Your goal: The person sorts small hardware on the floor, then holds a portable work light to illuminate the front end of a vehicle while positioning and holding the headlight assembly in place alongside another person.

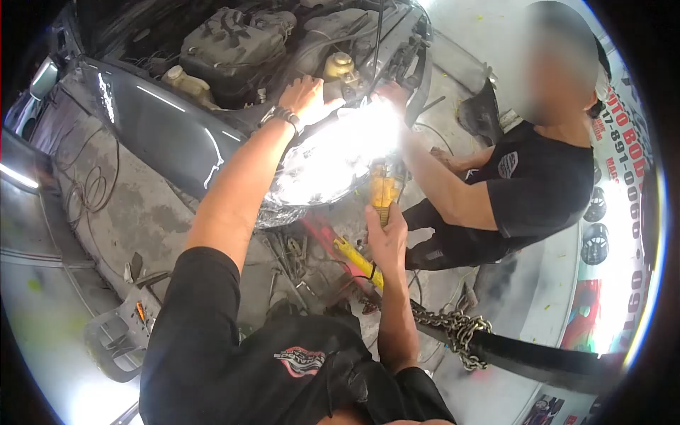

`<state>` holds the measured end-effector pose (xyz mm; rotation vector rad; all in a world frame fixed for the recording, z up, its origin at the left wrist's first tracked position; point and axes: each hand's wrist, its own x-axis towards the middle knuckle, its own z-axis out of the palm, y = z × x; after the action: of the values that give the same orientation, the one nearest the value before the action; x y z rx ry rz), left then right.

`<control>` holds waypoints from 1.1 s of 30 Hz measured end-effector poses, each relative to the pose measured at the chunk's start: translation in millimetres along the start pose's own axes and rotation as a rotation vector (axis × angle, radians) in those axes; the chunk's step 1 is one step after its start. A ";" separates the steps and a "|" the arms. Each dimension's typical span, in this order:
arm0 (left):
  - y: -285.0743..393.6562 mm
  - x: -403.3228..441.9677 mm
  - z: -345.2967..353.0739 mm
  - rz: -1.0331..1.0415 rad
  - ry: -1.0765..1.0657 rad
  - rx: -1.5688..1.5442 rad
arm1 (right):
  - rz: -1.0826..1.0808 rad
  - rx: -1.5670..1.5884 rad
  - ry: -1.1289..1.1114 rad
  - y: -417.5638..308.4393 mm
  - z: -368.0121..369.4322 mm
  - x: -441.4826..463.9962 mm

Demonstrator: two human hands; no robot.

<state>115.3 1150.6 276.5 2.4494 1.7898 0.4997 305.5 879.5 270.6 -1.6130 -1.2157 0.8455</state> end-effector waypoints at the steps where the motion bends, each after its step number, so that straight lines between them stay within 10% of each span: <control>1: 2.5 0.9 4.8 -0.007 0.044 0.028 | -0.022 -0.008 0.005 0.7 0.2 8.2; 33: 14.9 6.3 6.4 -0.104 0.055 0.081 | 0.027 0.070 -0.096 3.4 -13.8 92.2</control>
<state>132.6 1152.6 275.5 2.3998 1.9843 0.5004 344.6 964.2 272.4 -1.5505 -1.2196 0.9821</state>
